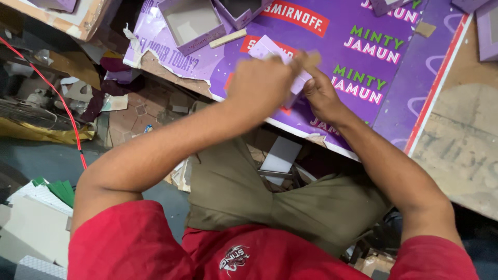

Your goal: The person assembles small purple cardboard boxes by folding flaps and using a wooden stick to press and secure the edges. They handle multiple boxes one at a time, folding and pressing each side before setting them aside.

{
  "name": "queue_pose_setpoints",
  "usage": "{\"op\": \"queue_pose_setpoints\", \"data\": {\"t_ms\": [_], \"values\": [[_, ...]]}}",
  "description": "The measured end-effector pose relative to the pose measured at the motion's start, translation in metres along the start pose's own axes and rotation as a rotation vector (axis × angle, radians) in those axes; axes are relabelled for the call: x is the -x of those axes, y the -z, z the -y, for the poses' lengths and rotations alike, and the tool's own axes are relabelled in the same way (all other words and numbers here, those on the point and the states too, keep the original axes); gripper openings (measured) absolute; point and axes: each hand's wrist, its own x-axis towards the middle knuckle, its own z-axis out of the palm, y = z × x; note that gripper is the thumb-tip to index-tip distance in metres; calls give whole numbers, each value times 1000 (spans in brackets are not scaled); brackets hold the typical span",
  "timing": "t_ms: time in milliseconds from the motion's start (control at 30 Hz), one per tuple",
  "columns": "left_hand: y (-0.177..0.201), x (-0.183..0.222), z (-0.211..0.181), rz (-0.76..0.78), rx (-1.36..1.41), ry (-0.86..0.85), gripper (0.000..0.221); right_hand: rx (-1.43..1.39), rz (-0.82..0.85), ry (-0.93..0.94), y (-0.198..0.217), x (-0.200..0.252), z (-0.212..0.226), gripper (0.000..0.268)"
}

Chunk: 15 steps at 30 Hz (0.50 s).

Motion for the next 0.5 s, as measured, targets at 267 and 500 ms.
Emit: {"op": "queue_pose_setpoints", "data": {"t_ms": [267,500], "values": [[43,6,70,-129,232,43,37,-77,42,66,0,-6,20,76],[33,45,56,130,376,-153,31,446,207,249,-10,0,35,53]]}}
